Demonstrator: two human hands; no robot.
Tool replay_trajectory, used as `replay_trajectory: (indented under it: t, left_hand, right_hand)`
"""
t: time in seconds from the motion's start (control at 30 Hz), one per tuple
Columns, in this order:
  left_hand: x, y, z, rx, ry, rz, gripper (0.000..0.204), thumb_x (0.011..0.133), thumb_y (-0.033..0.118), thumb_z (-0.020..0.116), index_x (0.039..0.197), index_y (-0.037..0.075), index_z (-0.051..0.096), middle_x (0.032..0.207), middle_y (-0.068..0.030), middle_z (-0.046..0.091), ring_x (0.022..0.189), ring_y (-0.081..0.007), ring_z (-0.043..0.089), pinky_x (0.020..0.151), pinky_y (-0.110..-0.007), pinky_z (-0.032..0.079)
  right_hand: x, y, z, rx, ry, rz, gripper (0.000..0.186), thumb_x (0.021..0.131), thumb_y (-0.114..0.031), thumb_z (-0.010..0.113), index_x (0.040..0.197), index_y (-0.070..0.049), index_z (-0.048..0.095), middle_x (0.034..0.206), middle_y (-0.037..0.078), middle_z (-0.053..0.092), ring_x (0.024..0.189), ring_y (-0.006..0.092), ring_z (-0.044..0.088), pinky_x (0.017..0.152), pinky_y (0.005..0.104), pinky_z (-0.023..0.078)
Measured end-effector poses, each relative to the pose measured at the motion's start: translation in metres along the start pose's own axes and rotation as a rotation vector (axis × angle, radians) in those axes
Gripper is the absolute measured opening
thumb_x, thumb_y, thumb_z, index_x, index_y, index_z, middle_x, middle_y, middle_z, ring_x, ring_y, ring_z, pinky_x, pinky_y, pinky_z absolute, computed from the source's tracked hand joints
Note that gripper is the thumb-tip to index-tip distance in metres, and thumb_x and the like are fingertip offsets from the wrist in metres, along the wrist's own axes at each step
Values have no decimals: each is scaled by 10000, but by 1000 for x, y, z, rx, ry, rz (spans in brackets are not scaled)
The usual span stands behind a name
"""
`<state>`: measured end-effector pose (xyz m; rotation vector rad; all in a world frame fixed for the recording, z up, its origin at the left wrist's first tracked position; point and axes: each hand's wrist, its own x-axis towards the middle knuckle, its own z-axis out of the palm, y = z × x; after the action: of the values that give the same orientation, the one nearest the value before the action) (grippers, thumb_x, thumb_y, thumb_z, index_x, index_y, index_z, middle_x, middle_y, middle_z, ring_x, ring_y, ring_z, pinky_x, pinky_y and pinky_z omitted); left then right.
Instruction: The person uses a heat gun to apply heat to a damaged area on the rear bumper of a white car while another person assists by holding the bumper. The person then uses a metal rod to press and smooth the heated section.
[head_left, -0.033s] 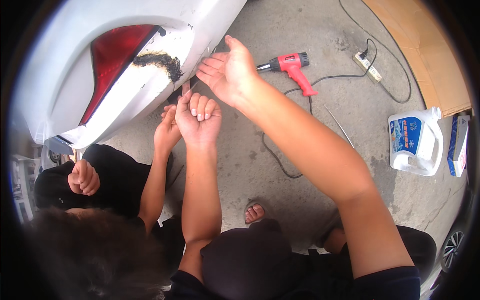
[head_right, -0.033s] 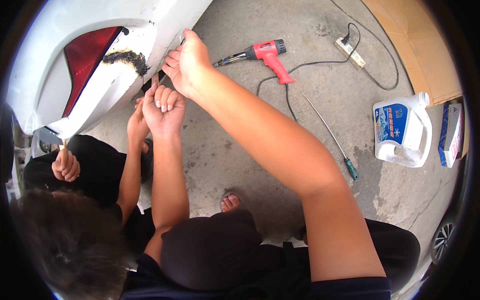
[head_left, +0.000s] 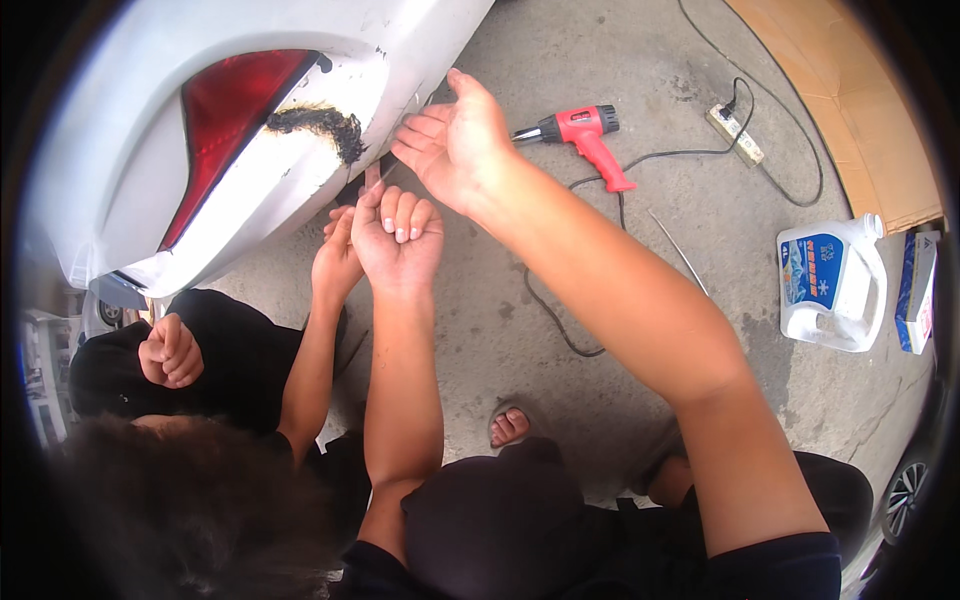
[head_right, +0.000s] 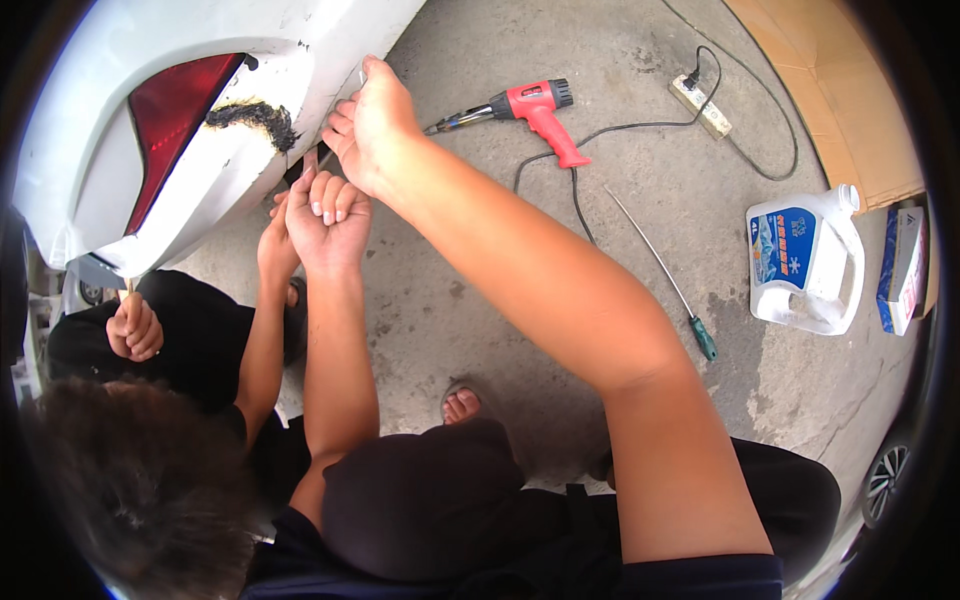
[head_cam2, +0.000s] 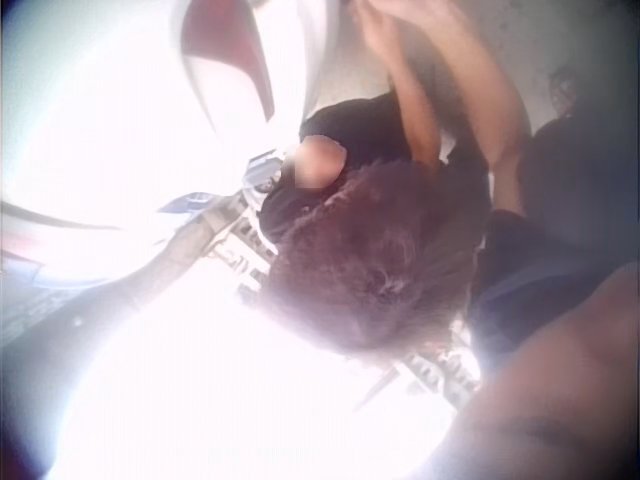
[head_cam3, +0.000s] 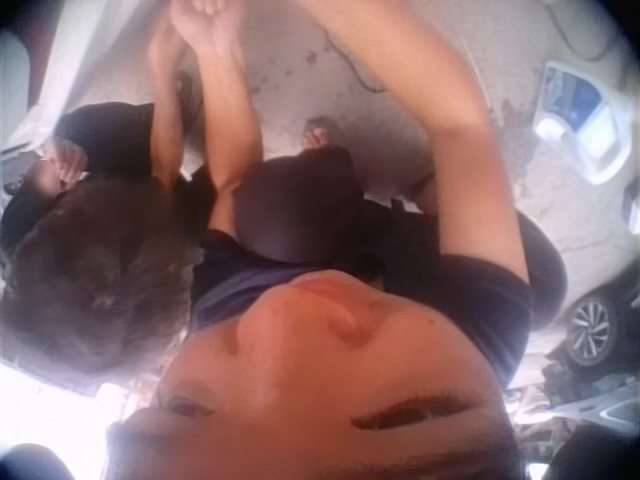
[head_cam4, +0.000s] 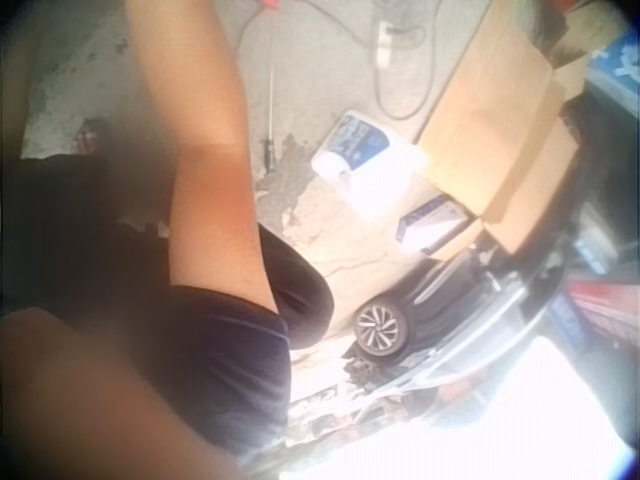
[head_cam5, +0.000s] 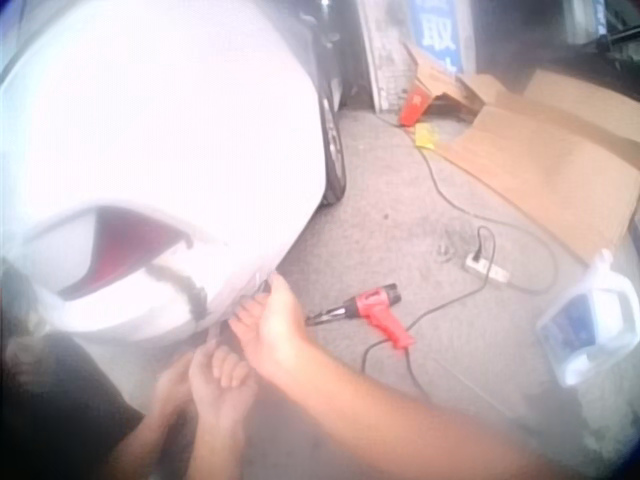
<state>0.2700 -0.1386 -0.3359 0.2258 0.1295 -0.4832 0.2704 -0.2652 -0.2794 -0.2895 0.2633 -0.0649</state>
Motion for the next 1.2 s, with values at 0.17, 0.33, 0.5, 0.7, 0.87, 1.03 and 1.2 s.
replay_trajectory:
  t: [0.17, 0.33, 0.5, 0.7, 0.87, 1.03, 1.2]
  left_hand:
    - [0, 0, 0, 68, 3, 27, 385, 963, 107, 437, 585, 141, 369, 472, 32, 298, 373, -106, 277, 397, -251, 283]
    - [0, -1, -4, 43, -62, 58, 147, 973, 106, 402, 1059, 21, 485, 502, 39, 319, 398, -94, 279, 406, -236, 291]
    - [-1, 4, -3, 25, -121, 8, 188, 988, 116, 396, 1109, 5, 489, 514, 38, 324, 409, -89, 287, 417, -238, 288]
    - [-3, 5, 0, 25, -131, 1, 223, 995, 120, 390, 1156, -3, 481, 516, 38, 324, 410, -90, 286, 418, -241, 286]
    - [-4, 6, -1, 24, -135, 0, 254, 1001, 124, 385, 1196, -11, 475, 518, 38, 324, 412, -90, 285, 419, -243, 283]
    - [-3, 6, -4, 34, -147, 0, 285, 1007, 127, 381, 1236, -18, 468, 520, 37, 325, 413, -90, 285, 420, -246, 281]
    - [-4, 5, -6, 35, -142, 3, 338, 1015, 133, 373, 1302, -28, 449, 523, 36, 325, 418, -91, 285, 424, -249, 279]
  right_hand:
    - [-3, 6, 17, -50, 38, -33, 930, 995, -484, 403, 1482, 167, -48, 1570, 368, 15, 1496, 426, 69, 1229, 463, 101]
    - [-2, -2, -7, -200, -5, -22, 891, 1000, -509, 368, 1488, 166, 51, 1547, 347, 193, 1444, 398, 276, 1177, 516, 244]
    - [18, -16, -36, -489, -139, -220, 843, 1018, -524, 298, 1533, 78, 8, 1627, 202, 135, 957, 278, 639, 858, 440, 515]
    - [26, -9, -38, -499, -195, -189, 829, 1031, -524, 260, 1532, 81, -5, 1642, 172, 107, 620, 171, 551, 739, 413, 547]
    - [14, 10, -40, -691, -196, -217, 785, 1040, -505, 313, 1533, 73, 115, 1615, 176, 219, 586, 144, 521, 644, 335, 524]
    - [10, 32, -46, -749, -217, -346, 722, 1051, -474, 339, 1507, 76, 237, 1563, 197, 327, 595, 109, 469, 594, 260, 459]
    - [-2, 36, -55, -723, -269, -309, 706, 1048, -463, 367, 1471, 99, 306, 1505, 202, 425, 691, 87, 470, 675, 235, 454]
